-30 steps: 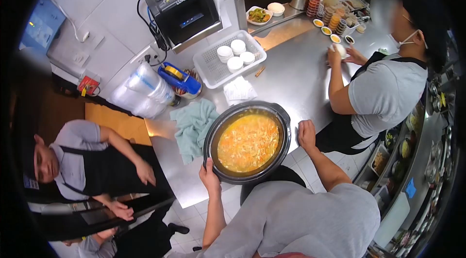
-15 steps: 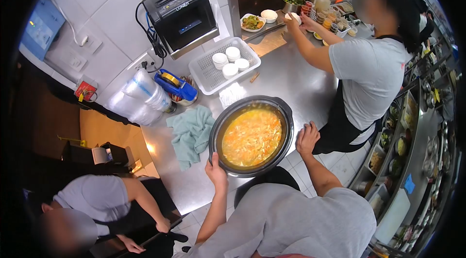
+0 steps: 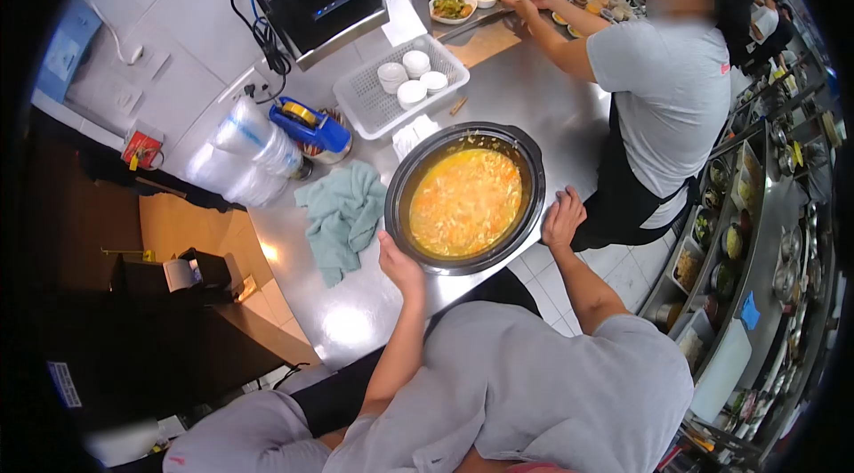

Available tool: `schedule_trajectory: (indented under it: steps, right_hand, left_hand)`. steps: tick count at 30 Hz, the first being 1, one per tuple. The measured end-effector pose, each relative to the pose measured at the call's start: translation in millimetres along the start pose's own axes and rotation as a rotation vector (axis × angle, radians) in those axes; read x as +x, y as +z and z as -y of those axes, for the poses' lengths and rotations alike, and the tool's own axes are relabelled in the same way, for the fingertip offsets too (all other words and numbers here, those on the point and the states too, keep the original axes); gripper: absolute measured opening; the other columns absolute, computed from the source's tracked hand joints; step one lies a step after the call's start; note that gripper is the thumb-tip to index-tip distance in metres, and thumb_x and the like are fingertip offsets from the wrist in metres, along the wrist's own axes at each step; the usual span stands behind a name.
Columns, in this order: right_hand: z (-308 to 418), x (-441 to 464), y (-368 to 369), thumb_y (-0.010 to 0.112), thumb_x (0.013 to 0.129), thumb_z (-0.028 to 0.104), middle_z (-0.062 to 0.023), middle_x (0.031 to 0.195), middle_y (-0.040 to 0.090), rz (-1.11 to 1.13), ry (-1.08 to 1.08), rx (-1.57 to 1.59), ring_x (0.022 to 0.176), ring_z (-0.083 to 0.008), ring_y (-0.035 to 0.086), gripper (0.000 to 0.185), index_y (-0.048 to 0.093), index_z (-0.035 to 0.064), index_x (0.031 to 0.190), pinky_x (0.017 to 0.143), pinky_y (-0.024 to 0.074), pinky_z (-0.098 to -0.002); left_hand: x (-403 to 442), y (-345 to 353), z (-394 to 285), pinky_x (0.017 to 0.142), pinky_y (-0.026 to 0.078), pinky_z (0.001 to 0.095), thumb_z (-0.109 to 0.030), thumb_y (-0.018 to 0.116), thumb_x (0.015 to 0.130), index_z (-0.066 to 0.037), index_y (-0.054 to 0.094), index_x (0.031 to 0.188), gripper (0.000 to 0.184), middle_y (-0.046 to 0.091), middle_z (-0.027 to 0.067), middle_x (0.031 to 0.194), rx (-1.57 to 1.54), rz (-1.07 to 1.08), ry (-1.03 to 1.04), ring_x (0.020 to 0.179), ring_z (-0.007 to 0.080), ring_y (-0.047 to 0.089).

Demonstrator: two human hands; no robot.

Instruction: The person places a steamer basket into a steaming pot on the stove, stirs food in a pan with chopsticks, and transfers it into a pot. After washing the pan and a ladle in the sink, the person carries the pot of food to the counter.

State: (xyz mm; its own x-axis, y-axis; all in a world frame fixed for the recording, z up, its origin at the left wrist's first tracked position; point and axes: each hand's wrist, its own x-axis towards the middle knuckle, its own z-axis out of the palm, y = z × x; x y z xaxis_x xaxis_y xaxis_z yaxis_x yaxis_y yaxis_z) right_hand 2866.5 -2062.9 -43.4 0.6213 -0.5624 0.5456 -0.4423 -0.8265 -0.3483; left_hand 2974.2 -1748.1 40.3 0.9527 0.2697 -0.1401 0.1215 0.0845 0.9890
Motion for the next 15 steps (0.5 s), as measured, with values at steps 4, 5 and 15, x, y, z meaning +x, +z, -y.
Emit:
schedule_trajectory:
  steps: [4,5,15]
  right_hand:
    - [3.9,1.0,-1.9,0.05,0.086,0.013,-0.019,0.128,0.05,0.012,0.015,-0.001,0.121,-0.0342,0.045,0.029,0.056,0.0035,0.113,0.102,0.0265,-0.0487]
    - [1.0,-2.6,-1.3,0.05,0.086,0.013,-0.019,0.128,0.05,0.004,0.017,-0.004,0.121,-0.0342,0.045,0.029,0.056,0.0035,0.113,0.102,0.0265,-0.0487]
    - [-0.4,-5.3,-0.1,0.051,0.085,0.013,-0.0189,0.128,0.05,-0.009,0.032,0.014,0.121,-0.0339,0.045,0.03,0.056,0.0037,0.113,0.103,0.0257,-0.0485]
  left_hand:
    - [0.2,-4.1,7.7,0.098,0.037,0.0348,-0.04,0.029,0.106,0.009,0.045,0.129,0.056,0.052,0.0179,0.126,0.188,-0.056,0.145,0.114,0.0251,0.049]
    - [-0.3,-3.5,11.3,0.098,0.037,0.0348,-0.04,0.029,0.106,0.009,0.045,0.129,0.056,0.052,0.0179,0.126,0.182,-0.05,0.149,0.114,0.0251,0.049]
    - [3.8,0.8,12.1,0.117,0.019,0.0429,-0.043,0.018,0.105,0.002,0.025,0.146,0.062,0.027,0.019,0.15,-0.099,0.004,0.266,0.14,0.0321,0.028]
